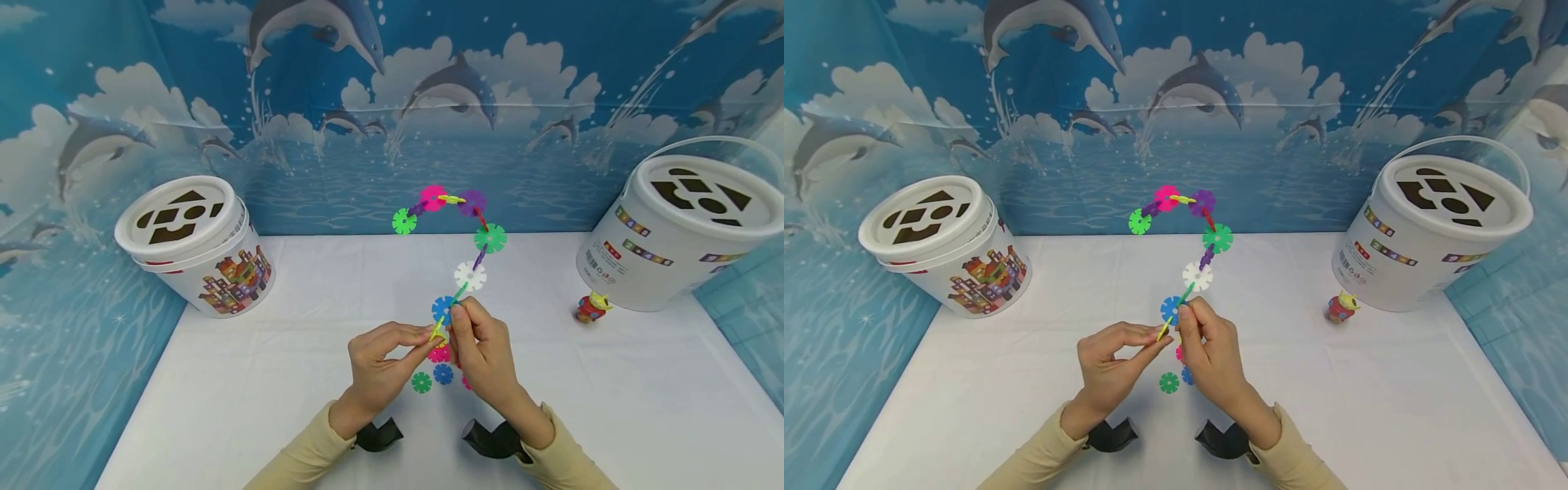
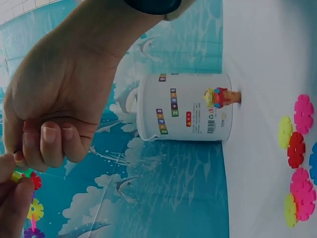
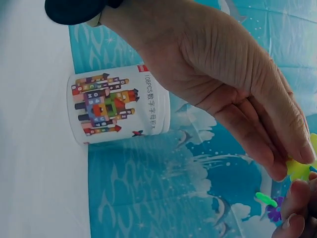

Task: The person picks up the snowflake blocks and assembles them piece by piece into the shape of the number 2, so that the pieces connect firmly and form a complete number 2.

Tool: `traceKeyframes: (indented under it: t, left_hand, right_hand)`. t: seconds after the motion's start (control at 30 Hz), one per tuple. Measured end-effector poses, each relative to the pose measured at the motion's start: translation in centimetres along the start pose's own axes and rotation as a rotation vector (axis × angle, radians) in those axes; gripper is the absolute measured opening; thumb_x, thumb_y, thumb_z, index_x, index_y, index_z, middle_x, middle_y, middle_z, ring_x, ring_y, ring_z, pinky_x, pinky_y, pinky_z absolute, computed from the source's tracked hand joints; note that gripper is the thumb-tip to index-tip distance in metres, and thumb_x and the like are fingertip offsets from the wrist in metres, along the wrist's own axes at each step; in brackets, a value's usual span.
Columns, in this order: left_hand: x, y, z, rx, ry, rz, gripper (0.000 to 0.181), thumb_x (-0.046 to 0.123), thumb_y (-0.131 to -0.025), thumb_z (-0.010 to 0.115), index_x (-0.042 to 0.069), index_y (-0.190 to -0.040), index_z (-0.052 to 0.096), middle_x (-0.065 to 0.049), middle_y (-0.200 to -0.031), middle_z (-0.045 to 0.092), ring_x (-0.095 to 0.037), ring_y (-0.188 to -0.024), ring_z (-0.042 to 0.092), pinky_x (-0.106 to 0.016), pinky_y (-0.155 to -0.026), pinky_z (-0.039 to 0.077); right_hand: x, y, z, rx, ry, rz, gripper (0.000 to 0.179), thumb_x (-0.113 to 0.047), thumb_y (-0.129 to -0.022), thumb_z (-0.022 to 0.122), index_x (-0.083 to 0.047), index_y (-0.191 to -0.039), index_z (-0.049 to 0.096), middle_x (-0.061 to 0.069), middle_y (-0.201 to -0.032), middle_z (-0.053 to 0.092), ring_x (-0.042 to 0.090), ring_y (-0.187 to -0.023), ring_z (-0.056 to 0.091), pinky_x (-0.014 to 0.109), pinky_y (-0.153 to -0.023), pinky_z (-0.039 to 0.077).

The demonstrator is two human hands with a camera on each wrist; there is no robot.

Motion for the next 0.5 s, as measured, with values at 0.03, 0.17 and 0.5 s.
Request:
traceKeyframes:
  t: [0.03,0.17,0.5]
  left_hand:
    - [-0.07,0.02,-0.03,0.002,-0.011,-0.006,0.018,-0.008,-0.068,0.080,-0.006,-0.082,0.069,-0.017,-0.081,0.069,-0.023,-0.074,0.070,-0.029,-0.065,0.056]
    - [-0.39,0.08,-0.08,-0.001,-0.048,-0.048,0.018,-0.007,-0.069,0.079,-0.003,-0.084,0.068,-0.014,-0.081,0.070,-0.019,-0.071,0.069,-0.026,-0.063,0.055]
    - [-0.76,0.00,0.36,-0.071,-0.125,-0.122,0.021,-0.007,-0.072,0.074,0.000,-0.091,0.066,-0.009,-0.082,0.068,-0.013,-0.070,0.067,-0.021,-0.064,0.054]
  right_hand:
    - [-0.06,0.00,-0.04,0.009,0.011,-0.008,0.024,0.004,-0.098,0.044,-0.005,-0.076,0.047,-0.005,-0.052,0.040,0.003,-0.039,0.042,0.019,-0.032,0.035]
    - [-0.21,0.03,-0.15,0.041,0.042,-0.040,0.024,0.001,-0.098,0.046,-0.006,-0.075,0.048,-0.005,-0.052,0.040,0.002,-0.040,0.041,0.018,-0.033,0.035]
    - [-0.28,0.43,-0.09,0.121,0.181,-0.106,0.018,0.000,-0.094,0.051,-0.005,-0.076,0.053,-0.004,-0.056,0.043,0.006,-0.046,0.040,0.017,-0.038,0.032]
Point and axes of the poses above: each hand's wrist, its own y-axis away from the middle knuckle, its own z-axis out of the palm, x = y × z, the point moved 9 cm from there along -y, towards the middle knuckle
